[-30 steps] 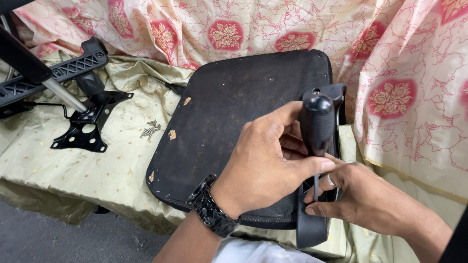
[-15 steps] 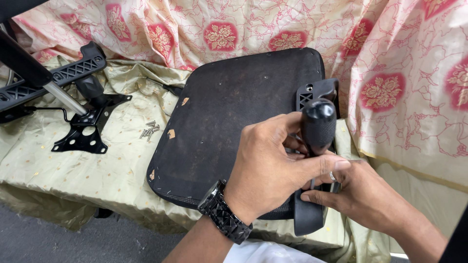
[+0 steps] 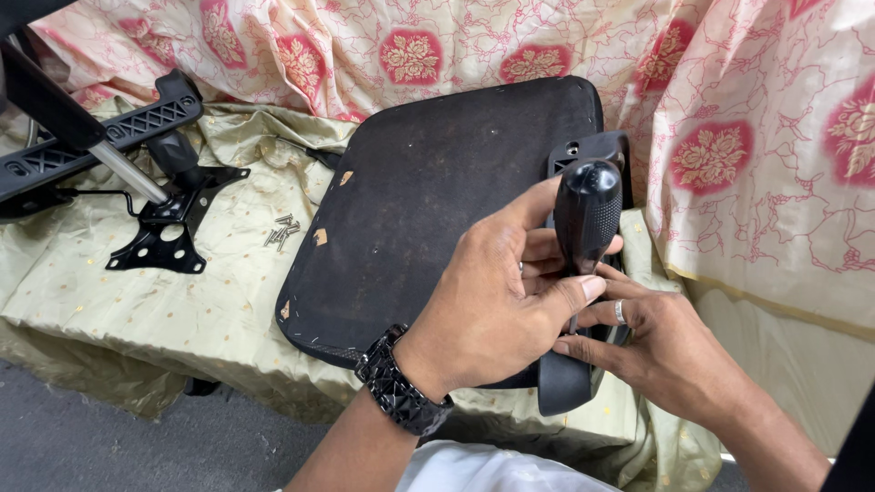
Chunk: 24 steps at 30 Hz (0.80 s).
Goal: The person attaches a black plastic bracket to the underside of a chair seat using a screwdriver and screws. They align the bracket, insert screws, and tighten them to secure the bracket to the seat.
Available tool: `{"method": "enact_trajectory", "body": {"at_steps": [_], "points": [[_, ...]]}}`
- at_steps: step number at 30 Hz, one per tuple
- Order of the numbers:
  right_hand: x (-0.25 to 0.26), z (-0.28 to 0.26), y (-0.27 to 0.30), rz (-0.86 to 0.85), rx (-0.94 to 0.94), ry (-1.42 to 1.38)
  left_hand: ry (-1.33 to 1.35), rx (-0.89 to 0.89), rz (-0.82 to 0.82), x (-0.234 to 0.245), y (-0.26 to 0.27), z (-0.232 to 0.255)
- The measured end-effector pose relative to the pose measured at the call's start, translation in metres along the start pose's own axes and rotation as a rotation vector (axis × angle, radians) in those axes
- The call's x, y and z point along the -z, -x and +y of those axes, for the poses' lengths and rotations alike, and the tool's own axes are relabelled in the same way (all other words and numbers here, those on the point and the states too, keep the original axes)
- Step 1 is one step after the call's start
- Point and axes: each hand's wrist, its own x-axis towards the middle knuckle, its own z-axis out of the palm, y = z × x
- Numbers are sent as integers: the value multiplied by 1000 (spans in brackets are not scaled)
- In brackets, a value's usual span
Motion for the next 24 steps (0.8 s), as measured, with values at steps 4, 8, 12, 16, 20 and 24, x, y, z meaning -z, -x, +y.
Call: {"method": "enact_trajectory", "body": {"at_steps": [4,8,12,16,20,24], "points": [[-3,-3,5,-14,-98,58,-98,-39,88,-11,3,0],[-6,-2,9,50,-64,49,-83,-31,268,-24,1,-4],[-10,3,14,91,-142,-16,-58,-71,327,-29,4,-11],[-14,10,17,155,-16,-96,-78,-133,365,-36,12,-19],[-20,15,18,201,48,-157,-174,-162,421,-43,19,-24],[-25,17,19,204,-108,-124,-134,-140,402,-39,19,-25]]}}
